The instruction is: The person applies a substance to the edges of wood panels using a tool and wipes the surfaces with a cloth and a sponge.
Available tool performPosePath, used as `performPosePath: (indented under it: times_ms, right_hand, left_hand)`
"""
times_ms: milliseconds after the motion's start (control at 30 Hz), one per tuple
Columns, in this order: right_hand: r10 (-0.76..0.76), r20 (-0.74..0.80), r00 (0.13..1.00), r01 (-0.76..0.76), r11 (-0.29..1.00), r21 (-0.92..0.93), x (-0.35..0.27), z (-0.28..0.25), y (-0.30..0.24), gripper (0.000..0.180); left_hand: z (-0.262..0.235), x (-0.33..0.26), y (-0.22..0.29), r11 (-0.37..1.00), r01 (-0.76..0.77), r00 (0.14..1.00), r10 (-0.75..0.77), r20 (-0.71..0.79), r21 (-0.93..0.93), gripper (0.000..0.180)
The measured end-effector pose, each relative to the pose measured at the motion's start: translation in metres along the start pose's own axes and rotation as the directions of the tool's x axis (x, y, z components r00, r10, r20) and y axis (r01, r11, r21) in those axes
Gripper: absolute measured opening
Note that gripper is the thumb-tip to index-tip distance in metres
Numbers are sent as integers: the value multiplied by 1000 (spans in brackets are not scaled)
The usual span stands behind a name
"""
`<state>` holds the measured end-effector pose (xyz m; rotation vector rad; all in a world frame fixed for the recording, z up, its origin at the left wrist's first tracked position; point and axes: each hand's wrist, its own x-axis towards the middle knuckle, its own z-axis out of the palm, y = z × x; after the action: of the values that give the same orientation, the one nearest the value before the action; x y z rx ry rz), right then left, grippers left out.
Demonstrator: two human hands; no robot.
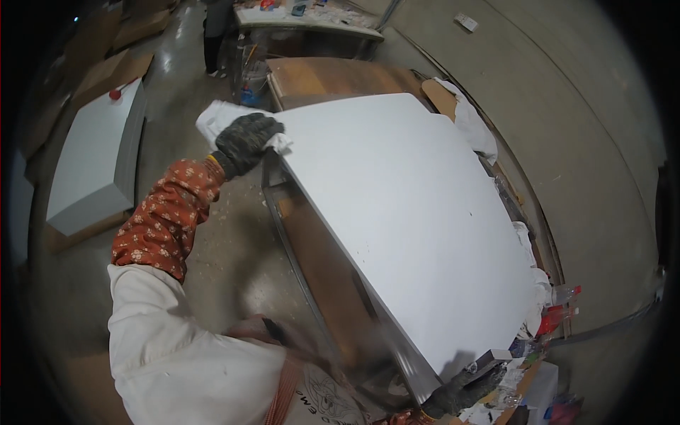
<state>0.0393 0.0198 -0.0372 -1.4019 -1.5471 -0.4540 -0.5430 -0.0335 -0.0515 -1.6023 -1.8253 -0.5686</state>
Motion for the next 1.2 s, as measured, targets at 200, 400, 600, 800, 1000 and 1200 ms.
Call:
performPosePath:
  times_ms: [200,400,600,800,1000,1200]
  right_hand:
    - [35,-18,999,-35,999,-11,0,-18,38,54]
    - [-81,32,996,84,989,-123,12,-41,40,56]
    - [-286,406,868,266,958,108,63,-8,10,53]
    - [-721,478,502,607,688,399,102,42,-48,52]
    - [-904,288,315,712,426,559,94,102,-145,53]
    - [-933,331,143,635,343,693,63,170,-299,44]
  left_hand:
    - [21,-12,-59,931,354,923,-332,195,-92,33]
    - [15,-75,-89,691,694,627,-718,304,200,40]
    - [-27,-62,-2,809,520,700,-587,407,273,32]
    - [-4,-47,110,439,641,763,-448,465,-630,26]
    - [-5,-36,144,179,624,751,-408,520,-760,28]
    - [90,-90,107,677,410,876,-105,471,-611,33]
